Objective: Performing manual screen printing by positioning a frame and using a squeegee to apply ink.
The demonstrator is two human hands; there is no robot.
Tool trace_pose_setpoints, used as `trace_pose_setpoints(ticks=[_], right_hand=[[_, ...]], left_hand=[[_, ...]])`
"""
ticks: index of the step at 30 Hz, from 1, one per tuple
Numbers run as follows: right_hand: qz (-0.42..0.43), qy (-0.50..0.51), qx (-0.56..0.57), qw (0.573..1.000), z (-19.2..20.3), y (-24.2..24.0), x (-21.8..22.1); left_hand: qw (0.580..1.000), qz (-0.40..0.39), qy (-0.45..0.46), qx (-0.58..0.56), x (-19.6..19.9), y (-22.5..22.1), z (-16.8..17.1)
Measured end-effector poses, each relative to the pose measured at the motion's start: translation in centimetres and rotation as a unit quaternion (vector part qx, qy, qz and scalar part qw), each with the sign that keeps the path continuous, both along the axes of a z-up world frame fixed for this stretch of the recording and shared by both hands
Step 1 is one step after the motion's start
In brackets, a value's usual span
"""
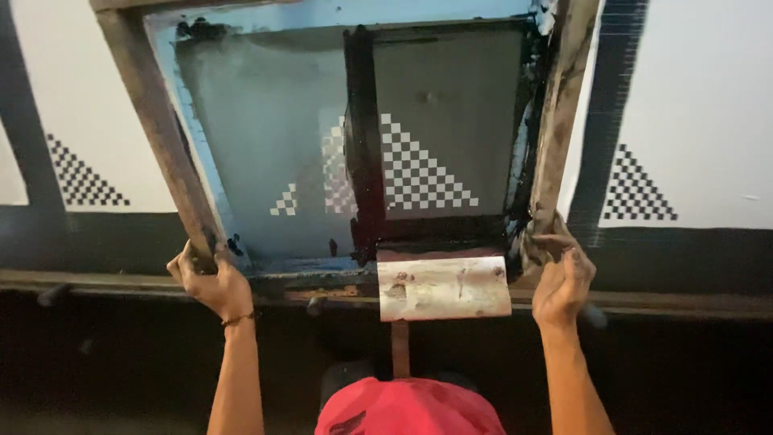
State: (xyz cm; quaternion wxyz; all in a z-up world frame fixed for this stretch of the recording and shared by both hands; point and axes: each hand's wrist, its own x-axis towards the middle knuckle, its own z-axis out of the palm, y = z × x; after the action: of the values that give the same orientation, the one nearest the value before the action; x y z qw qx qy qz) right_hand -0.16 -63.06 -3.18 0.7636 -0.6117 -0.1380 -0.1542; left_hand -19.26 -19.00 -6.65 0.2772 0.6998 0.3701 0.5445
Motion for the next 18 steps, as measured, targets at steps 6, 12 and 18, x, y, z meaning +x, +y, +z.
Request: trace_pose_setpoints(ticks=[6,12,18], right_hand=[[-0.098,-0.014,0.077,0.992,2.9,-0.4,-2.0],[-0.250,-0.275,-0.265,0.890,-8.9,-8.9,1.7],[-0.143,0.006,-0.072,0.987,-1.2,-4.9,-2.0]], left_hand=[[0.999,-0.008,-0.017,-0.033,0.8,-3.4,2.9],[0.998,-0.028,0.003,-0.050,0.6,-3.4,2.3],[0.996,-0.066,-0.001,-0.057,0.5,-2.1,-1.2]])
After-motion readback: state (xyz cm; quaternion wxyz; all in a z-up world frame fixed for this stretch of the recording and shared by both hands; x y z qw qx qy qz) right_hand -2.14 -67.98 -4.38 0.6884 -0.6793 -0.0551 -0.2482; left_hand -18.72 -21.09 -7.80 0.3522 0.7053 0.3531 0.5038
